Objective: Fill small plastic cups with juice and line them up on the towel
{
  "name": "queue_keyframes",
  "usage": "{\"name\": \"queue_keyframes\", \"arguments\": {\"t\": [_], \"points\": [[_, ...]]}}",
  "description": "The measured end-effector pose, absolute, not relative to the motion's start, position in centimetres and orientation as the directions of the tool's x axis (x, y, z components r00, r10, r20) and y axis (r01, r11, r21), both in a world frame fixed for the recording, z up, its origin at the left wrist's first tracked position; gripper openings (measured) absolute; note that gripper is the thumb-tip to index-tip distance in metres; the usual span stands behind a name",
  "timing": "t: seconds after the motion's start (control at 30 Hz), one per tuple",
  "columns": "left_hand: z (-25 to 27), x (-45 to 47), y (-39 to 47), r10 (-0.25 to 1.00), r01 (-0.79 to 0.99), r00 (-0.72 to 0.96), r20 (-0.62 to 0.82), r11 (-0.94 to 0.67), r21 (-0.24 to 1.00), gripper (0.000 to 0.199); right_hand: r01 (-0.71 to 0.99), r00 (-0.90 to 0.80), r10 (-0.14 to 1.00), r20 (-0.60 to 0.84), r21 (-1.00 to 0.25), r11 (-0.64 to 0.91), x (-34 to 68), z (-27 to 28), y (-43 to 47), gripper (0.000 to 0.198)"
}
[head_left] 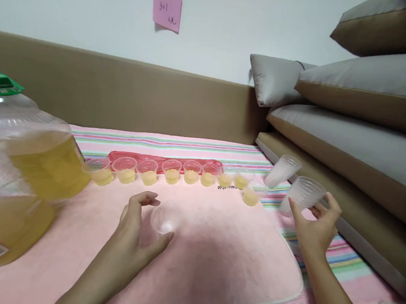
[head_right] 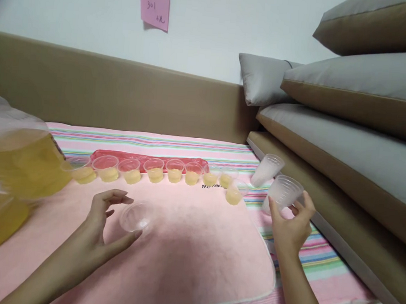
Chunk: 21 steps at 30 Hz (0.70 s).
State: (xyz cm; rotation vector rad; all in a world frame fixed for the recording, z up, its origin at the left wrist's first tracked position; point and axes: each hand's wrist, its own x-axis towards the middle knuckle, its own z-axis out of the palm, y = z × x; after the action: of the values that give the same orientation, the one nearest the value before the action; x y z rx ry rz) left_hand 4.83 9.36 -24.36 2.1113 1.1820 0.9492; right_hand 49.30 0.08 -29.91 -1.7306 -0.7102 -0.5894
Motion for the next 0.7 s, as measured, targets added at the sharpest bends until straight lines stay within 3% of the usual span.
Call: {"name": "queue_keyframes", "arguments": {"t": [0.7], "points": [[-23.4,4.4,9.3,0.871,0.567,0.472,0.134,-0.417,0.711,0.062,0.585,0.811,0.214,0.544,-0.757,-0.29,51.0,-30.9,0.5,0.133]]}}
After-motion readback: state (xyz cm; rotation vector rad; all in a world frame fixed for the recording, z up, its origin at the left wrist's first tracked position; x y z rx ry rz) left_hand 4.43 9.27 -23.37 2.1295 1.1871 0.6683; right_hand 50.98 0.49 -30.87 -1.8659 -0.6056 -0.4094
